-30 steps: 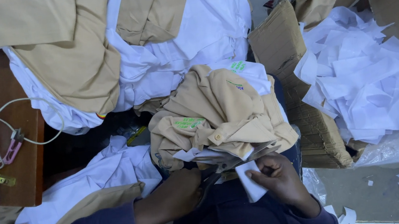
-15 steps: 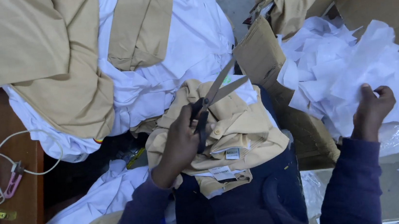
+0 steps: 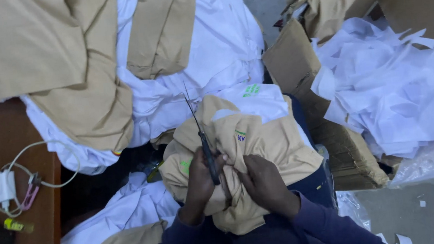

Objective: Trimming white labels or excess fabric from tan shirts using scissors in a factory setting.

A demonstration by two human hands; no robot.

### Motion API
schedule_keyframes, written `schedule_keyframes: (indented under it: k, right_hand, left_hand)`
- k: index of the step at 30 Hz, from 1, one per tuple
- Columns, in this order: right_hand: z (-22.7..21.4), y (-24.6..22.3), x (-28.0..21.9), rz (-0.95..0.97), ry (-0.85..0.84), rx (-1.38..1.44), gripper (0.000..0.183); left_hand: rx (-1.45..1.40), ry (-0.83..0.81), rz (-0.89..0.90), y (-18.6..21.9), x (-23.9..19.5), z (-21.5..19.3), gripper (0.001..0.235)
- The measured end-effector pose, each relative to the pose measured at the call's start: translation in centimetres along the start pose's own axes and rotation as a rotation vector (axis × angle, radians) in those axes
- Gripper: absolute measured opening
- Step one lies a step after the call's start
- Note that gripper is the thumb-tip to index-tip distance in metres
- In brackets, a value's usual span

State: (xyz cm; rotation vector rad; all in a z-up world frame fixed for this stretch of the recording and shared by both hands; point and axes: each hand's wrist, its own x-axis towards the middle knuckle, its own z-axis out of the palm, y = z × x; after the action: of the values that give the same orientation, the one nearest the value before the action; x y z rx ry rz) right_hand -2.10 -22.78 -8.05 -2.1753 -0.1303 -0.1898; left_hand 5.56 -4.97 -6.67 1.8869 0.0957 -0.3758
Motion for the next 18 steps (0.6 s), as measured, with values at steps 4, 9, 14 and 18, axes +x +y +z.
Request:
schedule_keyframes:
  k: [4, 9, 14, 18]
  right_hand:
    - [-0.4, -1.7, -1.0, -0.398, -0.130, -0.186, 0.042]
    - [-5.5, 2.7, -1.7, 0.188, 0.125, 0.285, 0.021]
    - [-7.2, 4.0, -0.2, 0.693, -0.236, 0.693, 0.092]
    - [-6.1, 3.7, -0.6, 0.758, -0.282, 0.961, 0.064]
  left_hand:
    - [0.100, -0.025, 0.145, 3.3, -0.1, -1.7, 0.014]
    - [-0.679, -0.418, -0.360, 1.7, -1.4, 2.3, 0.015]
    - [-0.478, -0.559, 0.074, 2.7, -2.5, 3.9, 0.037]
    - [-0.461, -0.565, 0.043, -1.0, -3.7, 5.0, 0.057]
